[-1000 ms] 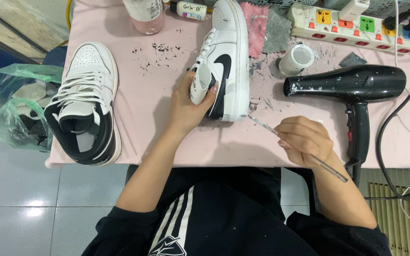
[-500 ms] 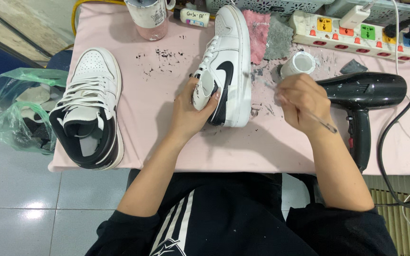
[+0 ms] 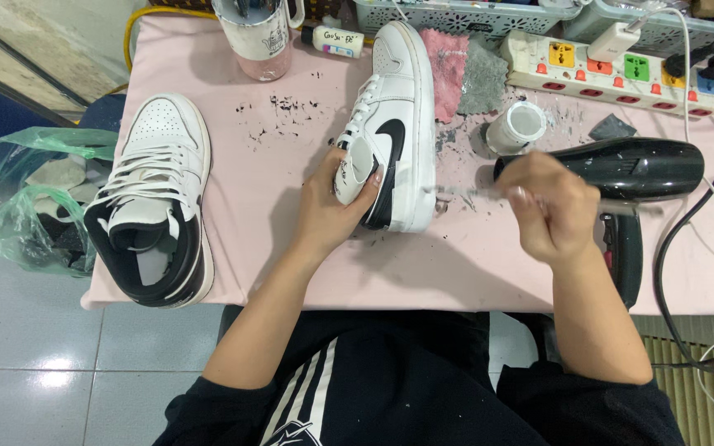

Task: The person applies white paint to the midsole of a black and white sneaker using a small brush, dries the paint with a handheld hair dryer, and continues painting the midsole.

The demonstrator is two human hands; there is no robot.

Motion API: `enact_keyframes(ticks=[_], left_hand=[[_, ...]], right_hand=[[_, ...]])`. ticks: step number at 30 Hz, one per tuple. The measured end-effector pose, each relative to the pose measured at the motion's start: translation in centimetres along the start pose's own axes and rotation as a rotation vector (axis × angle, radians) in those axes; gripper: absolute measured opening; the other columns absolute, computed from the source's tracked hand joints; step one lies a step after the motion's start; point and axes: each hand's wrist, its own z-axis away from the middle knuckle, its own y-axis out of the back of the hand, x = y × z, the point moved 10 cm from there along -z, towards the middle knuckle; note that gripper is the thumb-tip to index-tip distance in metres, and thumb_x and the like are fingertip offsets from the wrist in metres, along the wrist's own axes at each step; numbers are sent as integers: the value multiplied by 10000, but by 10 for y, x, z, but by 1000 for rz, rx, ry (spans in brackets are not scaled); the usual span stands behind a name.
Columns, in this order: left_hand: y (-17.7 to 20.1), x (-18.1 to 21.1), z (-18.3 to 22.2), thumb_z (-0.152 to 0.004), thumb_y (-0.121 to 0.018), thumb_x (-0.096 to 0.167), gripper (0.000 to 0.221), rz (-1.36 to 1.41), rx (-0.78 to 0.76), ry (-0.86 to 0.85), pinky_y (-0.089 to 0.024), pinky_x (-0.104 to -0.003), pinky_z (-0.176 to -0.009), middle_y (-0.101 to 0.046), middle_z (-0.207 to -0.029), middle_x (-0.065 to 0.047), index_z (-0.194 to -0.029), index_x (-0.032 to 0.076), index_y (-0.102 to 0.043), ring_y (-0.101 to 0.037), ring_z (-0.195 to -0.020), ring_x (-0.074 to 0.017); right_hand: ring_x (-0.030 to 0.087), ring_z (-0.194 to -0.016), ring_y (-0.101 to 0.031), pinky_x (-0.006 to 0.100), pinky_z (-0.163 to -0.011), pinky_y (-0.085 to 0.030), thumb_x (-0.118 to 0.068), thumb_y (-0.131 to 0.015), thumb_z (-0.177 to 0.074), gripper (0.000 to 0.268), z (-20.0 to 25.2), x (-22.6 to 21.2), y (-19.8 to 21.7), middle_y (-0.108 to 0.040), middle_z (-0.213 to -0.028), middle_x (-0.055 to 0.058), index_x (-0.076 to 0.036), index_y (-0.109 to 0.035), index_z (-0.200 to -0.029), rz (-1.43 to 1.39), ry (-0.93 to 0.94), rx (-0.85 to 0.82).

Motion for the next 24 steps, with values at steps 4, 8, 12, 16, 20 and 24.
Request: enact_keyframes(ticks=[4,8,12,16,20,24], left_hand=[[1,1,0,-905,-776,203,239,-33,8,-14,-546,-310,-781,-706,-921,-74,-1008,45,-630,-665,-858,-127],[1,-1,0,-898,-780,212,249,-35,9,3,-549,-306,-774,-716,-913,-75,-1006,47,-628,-674,-852,-124],[0,-2,1,-902,-780,215,253,6,1,-2,-555,-302,-795,-730,-932,-73,-1021,51,-628,-682,-882,-120],[0,-2,0,-894,-790,238,274,-41,-6,-6,-558,-313,-797,-736,-934,-74,-1025,61,-628,-696,-890,-134],[2,5,-3,-841,-799,292,356,-146,-75,32,-565,-350,-755,-743,-919,-88,-1060,80,-614,-735,-848,-209],[14,30,-5,-778,-807,333,441,-468,-189,23,-550,-414,-732,-755,-892,-115,-1108,113,-615,-749,-846,-328]], right_hand=[[248,-767,-641,360,-706,-521,115,-533,-1081,132,-17,26,-3,-646,-895,169,1,-467,-1085,23,-61,29],[295,-844,-632,382,-752,-523,99,-580,-1059,116,-33,30,-7,-657,-926,196,19,-497,-1075,208,-1,28],[332,-860,-674,417,-765,-539,103,-590,-988,143,-32,13,-21,-632,-866,177,0,-494,-968,188,149,-61],[271,-743,-637,370,-664,-552,133,-564,-967,169,-14,0,-17,-616,-806,153,-3,-471,-927,-2,128,-34],[274,-752,-630,369,-654,-547,104,-554,-971,110,-6,-8,3,-627,-844,171,31,-473,-983,10,103,98],[331,-798,-639,413,-731,-524,109,-574,-1041,101,-21,8,3,-654,-970,236,42,-501,-1059,216,-5,89]])
